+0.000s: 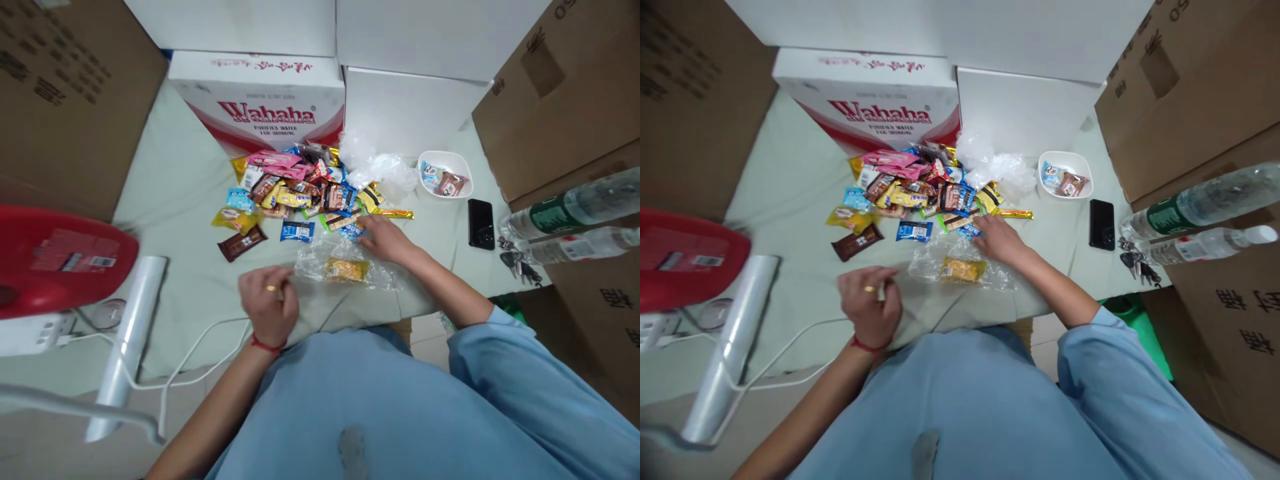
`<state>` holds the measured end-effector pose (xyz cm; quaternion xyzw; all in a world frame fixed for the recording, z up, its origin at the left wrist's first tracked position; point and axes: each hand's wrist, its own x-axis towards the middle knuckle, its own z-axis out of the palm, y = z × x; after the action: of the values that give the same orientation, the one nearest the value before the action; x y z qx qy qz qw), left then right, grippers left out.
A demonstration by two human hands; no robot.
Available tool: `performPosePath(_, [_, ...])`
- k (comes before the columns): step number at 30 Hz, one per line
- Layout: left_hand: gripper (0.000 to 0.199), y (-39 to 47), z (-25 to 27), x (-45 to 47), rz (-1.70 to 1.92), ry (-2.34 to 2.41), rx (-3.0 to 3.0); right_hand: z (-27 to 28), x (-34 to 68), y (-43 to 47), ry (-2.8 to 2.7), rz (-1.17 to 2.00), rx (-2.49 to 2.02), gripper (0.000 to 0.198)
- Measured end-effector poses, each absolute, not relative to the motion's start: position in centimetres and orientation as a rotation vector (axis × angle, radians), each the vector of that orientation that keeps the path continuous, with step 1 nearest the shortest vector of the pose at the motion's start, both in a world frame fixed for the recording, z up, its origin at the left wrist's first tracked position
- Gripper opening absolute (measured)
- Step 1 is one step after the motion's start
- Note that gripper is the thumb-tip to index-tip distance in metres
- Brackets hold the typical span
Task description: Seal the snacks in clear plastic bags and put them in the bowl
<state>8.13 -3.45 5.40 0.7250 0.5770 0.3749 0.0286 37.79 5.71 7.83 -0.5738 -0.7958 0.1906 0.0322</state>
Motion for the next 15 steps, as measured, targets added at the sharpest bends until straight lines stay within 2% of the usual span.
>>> performPosePath(2, [0.032,-4.4,5.7,10.0,1.011,1.5,2.463,6.6,36.4,6.3,-2.459,0.575,-1.804,0.065])
performPosePath(4, [0.04,-4.7,5.2,11.8,0.818,1.367,2.583,5.7,35.4,6.8,-2.449,0.556,-1.856,0.066])
performPosePath(9, [0.04,-3.9,2.9,13.7,0.563,1.348,2.666,5.0,35.1,7.7,-2.436,0.699,-1.798,0.023])
performPosePath(15, [0.038,-4.2,2.8,13.7,0.533,1.353,2.644,8.0,35.8,4.4,-2.52,0.504,-1.435,0.023])
